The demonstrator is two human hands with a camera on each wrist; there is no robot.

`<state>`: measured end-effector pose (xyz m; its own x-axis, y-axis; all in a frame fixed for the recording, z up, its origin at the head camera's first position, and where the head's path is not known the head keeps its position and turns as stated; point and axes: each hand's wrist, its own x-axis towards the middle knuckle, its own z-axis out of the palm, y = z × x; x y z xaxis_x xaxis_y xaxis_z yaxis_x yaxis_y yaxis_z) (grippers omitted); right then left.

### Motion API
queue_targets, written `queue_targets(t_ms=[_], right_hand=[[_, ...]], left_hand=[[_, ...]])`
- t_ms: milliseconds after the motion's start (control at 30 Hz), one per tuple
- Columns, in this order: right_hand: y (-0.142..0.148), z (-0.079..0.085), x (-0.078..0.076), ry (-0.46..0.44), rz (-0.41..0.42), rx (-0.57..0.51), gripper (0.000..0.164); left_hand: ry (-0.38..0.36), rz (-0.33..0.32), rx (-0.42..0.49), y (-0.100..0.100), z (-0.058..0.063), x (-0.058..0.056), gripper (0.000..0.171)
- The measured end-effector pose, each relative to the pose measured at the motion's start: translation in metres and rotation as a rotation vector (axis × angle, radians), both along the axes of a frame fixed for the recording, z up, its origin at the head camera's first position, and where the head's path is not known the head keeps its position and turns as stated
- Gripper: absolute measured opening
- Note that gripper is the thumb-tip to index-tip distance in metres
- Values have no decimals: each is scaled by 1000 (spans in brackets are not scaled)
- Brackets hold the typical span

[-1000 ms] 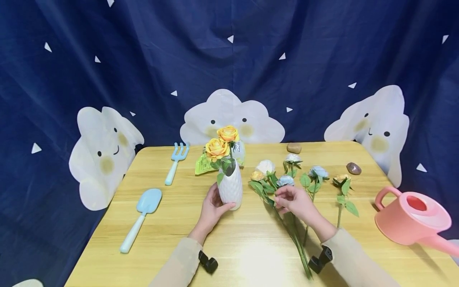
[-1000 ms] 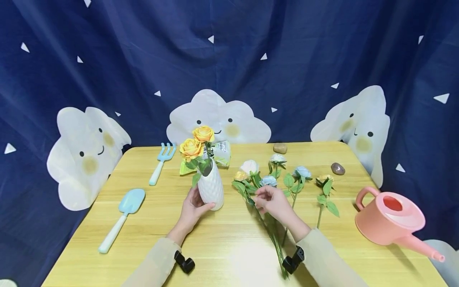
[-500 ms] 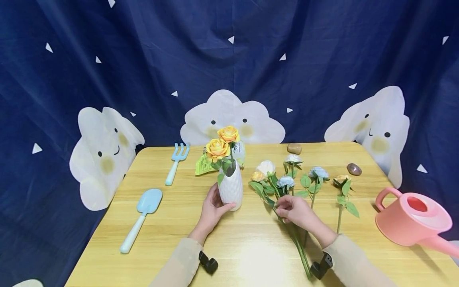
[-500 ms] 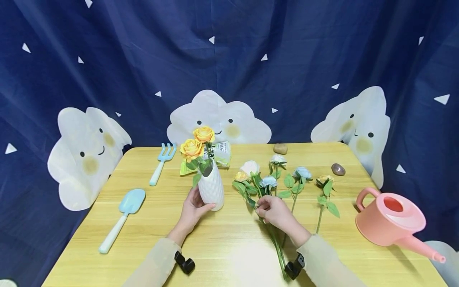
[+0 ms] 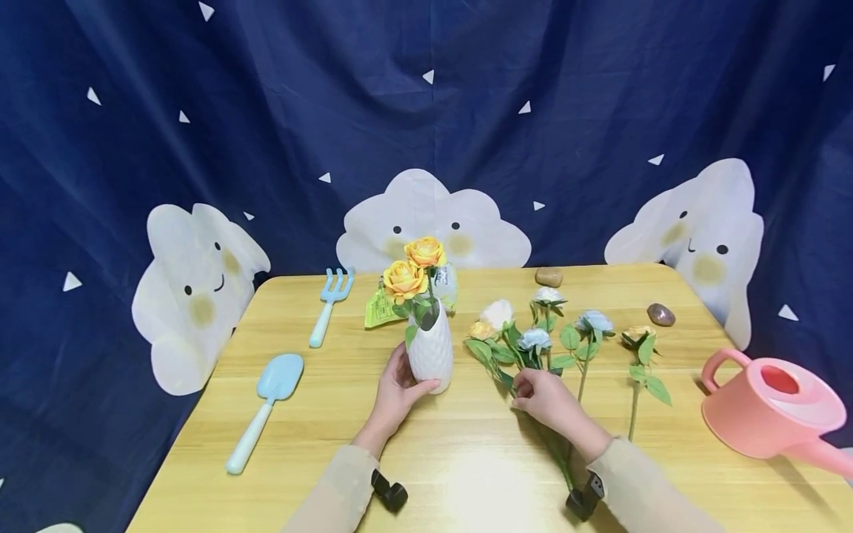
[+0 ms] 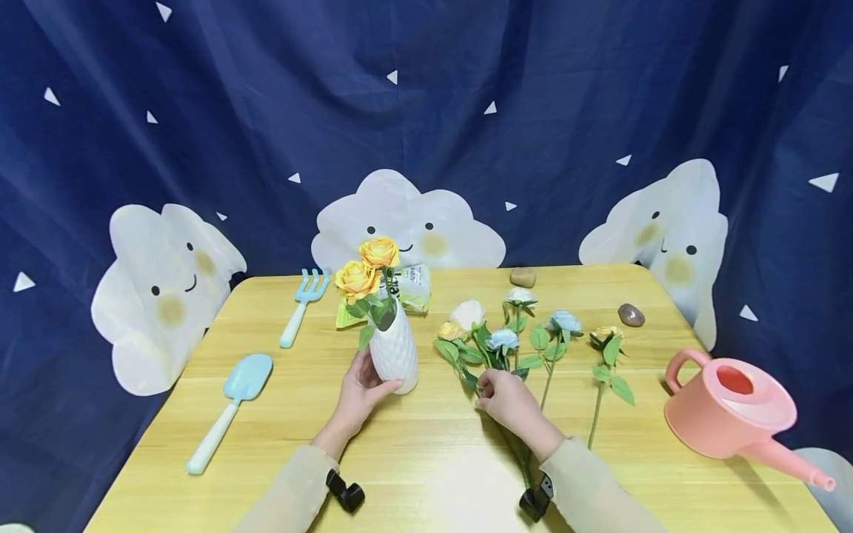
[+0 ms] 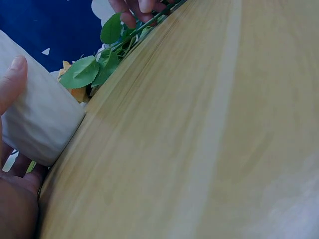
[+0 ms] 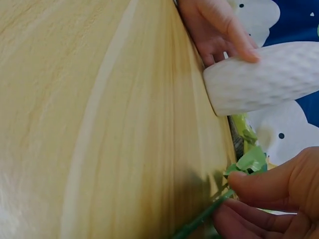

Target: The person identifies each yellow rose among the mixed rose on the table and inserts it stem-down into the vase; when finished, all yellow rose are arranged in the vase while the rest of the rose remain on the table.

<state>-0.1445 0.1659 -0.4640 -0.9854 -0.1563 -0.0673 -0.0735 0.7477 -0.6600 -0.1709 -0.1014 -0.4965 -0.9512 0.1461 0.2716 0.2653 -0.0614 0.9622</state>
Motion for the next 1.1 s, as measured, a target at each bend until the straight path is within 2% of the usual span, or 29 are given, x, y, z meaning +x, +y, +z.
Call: queue_targets(t_ms=[233,400,533,800,1000,1100], right_hand=[[-6,-2,1,38,-4,125,17],[-11,-2,-1,32,12,133,16],[-12,-3,-4,30,32,54,16],[-7,0,-6,-82,78,-265,23],[-9,6,-9,-84,72,-363,25],[-10,9,-9,-63,84,-391,24]], left_hand=[[8,-1,11,0,-4,-1,78],[-4,8,36,-3,-17,-7,79],[5,17,27,-3,-27,-11,80],[32,5,23,-3,-22,-10,80],[16,-13,24,-1,-3,-1,79],[11,-10,19,-1,-7,-3,80]])
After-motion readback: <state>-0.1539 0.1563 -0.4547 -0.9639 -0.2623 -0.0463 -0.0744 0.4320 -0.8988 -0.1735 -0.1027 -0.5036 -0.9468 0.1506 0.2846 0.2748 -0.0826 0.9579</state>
